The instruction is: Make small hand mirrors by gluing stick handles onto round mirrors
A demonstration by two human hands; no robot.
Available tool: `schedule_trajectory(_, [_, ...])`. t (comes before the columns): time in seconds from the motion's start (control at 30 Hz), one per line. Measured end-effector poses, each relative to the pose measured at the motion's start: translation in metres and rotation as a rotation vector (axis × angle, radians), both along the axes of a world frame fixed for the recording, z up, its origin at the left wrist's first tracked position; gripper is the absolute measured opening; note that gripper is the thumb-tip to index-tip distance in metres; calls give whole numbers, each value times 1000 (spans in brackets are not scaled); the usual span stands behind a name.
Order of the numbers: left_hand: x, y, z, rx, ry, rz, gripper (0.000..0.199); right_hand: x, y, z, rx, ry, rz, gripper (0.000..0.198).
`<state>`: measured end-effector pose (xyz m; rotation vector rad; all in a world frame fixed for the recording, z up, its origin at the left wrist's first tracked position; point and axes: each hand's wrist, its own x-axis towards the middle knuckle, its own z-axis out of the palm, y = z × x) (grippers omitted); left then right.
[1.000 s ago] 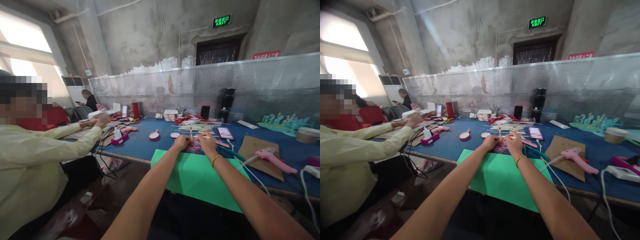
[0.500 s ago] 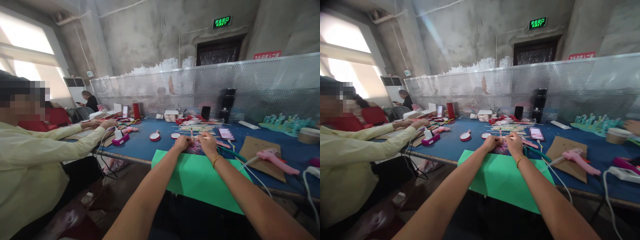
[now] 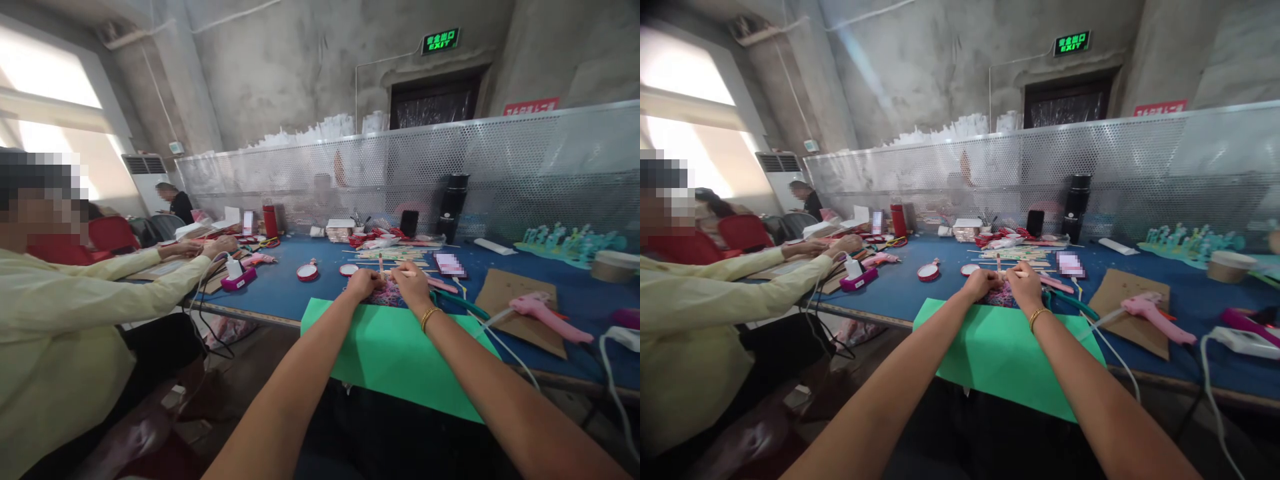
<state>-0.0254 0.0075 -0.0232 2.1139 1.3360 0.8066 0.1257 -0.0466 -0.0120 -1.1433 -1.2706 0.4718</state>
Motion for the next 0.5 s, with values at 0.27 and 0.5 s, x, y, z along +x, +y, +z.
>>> schedule_trajectory(0.27, [1, -2, 1, 4, 16, 35, 34, 2, 1, 0, 5, -24, -63, 17])
schedule_trajectory(0.5, [1, -2, 2, 10, 20, 29, 36, 0, 4, -3, -10, 14, 28, 15])
